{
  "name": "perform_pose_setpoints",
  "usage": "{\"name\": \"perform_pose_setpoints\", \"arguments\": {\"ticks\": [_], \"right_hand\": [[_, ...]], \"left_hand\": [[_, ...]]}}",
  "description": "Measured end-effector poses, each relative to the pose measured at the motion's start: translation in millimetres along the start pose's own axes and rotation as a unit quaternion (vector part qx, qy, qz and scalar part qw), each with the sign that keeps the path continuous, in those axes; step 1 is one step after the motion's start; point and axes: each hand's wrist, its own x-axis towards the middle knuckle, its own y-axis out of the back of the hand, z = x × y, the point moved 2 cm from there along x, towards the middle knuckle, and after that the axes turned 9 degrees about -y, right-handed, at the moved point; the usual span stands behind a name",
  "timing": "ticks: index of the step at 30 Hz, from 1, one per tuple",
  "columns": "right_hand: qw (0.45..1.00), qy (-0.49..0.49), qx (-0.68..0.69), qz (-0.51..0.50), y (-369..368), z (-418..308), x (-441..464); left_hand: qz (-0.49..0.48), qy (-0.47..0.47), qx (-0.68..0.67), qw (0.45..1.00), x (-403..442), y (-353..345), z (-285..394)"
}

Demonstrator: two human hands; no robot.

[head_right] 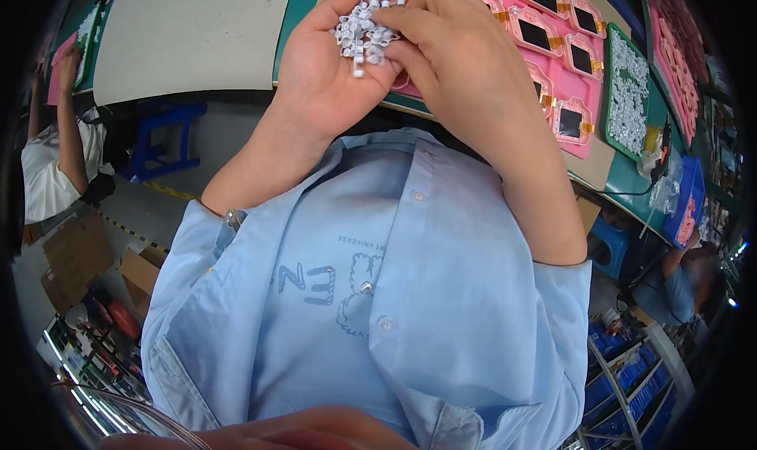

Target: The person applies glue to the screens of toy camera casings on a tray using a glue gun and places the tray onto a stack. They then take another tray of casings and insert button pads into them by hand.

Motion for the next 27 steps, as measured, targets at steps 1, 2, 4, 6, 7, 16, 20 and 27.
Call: {"name": "perform_pose_setpoints", "arguments": {"ticks": [1,2,4,6,7,16,20,27], "right_hand": [[1.000,0.010,-0.003,0.004,-1.8,1.6,0.7],[1.000,0.021,-0.006,0.007,-2.6,2.4,1.2],[1.000,0.006,-0.005,-0.020,-0.9,1.4,2.0],[1.000,-0.017,0.024,-0.009,-1.9,3.4,2.4],[0.998,-0.034,0.053,0.015,-5.8,7.0,0.7],[0.934,-0.284,0.214,0.034,-2.7,26.7,-0.2],[0.930,-0.241,0.272,0.053,-13.8,49.4,-0.9],[0.980,-0.098,0.161,0.057,-5.8,35.4,8.6]], "left_hand": [[0.012,-0.002,0.004,1.000,-0.9,-1.4,-0.4],[0.024,-0.005,0.009,1.000,-1.4,-1.9,-0.7],[0.011,-0.001,-0.005,1.000,0.8,1.3,-1.3],[0.010,-0.002,-0.015,1.000,1.5,1.3,-0.9],[0.016,-0.005,-0.017,1.000,1.0,-0.2,-0.7],[0.003,0.018,-0.052,0.998,-1.5,-2.3,2.1],[0.026,0.011,-0.031,0.999,-3.3,-3.4,2.0],[0.017,-0.005,-0.017,1.000,-1.5,-3.8,1.4]]}}
